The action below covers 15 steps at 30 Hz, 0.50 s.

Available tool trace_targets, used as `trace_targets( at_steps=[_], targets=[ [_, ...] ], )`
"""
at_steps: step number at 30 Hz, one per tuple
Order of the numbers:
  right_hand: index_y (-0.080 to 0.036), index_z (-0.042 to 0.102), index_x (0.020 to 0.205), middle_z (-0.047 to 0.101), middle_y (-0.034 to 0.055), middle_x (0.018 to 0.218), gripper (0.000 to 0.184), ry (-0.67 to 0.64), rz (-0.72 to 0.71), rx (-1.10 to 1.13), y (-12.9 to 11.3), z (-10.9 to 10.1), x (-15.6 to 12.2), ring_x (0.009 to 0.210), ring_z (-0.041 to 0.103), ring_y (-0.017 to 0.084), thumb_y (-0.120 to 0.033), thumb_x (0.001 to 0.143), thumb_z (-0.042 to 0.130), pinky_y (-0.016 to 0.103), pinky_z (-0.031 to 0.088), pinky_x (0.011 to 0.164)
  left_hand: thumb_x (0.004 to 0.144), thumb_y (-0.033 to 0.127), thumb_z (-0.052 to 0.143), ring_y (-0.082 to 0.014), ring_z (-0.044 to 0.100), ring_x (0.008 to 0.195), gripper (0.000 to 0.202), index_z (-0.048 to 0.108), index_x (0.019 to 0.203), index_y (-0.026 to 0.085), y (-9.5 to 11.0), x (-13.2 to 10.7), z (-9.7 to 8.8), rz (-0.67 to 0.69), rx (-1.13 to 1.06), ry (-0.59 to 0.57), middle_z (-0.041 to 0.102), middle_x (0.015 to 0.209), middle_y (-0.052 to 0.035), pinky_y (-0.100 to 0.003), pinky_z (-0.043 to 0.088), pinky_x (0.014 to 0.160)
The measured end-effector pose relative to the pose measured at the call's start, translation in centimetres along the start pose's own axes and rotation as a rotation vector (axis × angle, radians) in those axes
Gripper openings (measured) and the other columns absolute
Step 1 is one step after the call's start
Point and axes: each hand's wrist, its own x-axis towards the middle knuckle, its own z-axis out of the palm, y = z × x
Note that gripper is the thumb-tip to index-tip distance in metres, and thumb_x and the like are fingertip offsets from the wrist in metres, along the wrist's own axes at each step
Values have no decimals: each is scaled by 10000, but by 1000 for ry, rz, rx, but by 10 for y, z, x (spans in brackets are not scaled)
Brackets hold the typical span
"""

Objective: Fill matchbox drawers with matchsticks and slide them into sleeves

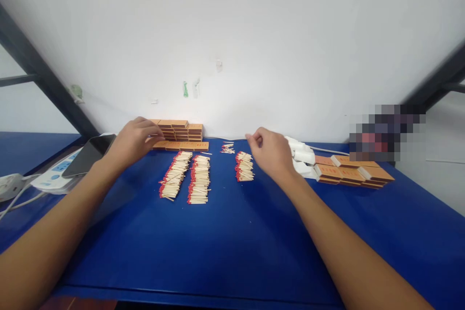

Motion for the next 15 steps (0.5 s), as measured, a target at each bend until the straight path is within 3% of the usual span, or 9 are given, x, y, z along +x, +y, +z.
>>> trace_targets(
  at_steps=[4, 7, 10, 13, 15],
  targets=[
    [-202, 729, 888, 762, 138, 862, 314, 33, 53, -339, 26, -25, 17, 784, 670, 298, -400, 984, 503, 377, 402, 664, 987, 234, 636, -288, 576, 978, 110, 702, 965, 149, 37, 4, 9, 157, -179, 99, 668, 993, -95, -424, 469, 904],
    [-192, 752, 994, 763, 171, 936, 295, -12, 122, -509, 47, -40, 26, 830, 678, 327, -371, 963, 520, 395, 428, 673, 1032, 259, 622, -263, 582, 901, 156, 706, 952, 155, 72, 5, 0, 239, -316, 127, 657, 920, -79, -406, 481, 829],
    [-203, 760, 979, 759, 172, 946, 272, -98, 194, -579, 64, -49, 31, 860, 681, 345, -389, 939, 566, 410, 449, 686, 1060, 307, 660, -223, 601, 861, 178, 726, 943, 190, 121, 2, -35, 255, -620, 140, 664, 902, -44, -374, 502, 779],
    [-212, 768, 919, 752, 168, 905, 251, -169, 207, -573, 75, -49, 33, 839, 681, 345, -415, 903, 622, 415, 458, 683, 1072, 317, 679, -200, 630, 861, 126, 736, 995, 235, 173, -15, -84, 133, -985, 98, 674, 952, -19, -358, 565, 789],
    [-213, 776, 904, 742, 163, 860, 268, -208, 190, -555, 79, -46, 34, 819, 680, 338, -446, 878, 648, 417, 465, 685, 1100, 307, 615, -226, 637, 896, 121, 730, 1131, 288, 199, -37, -108, 75, -969, 46, 673, 981, -26, -385, 591, 794]
  ],
)
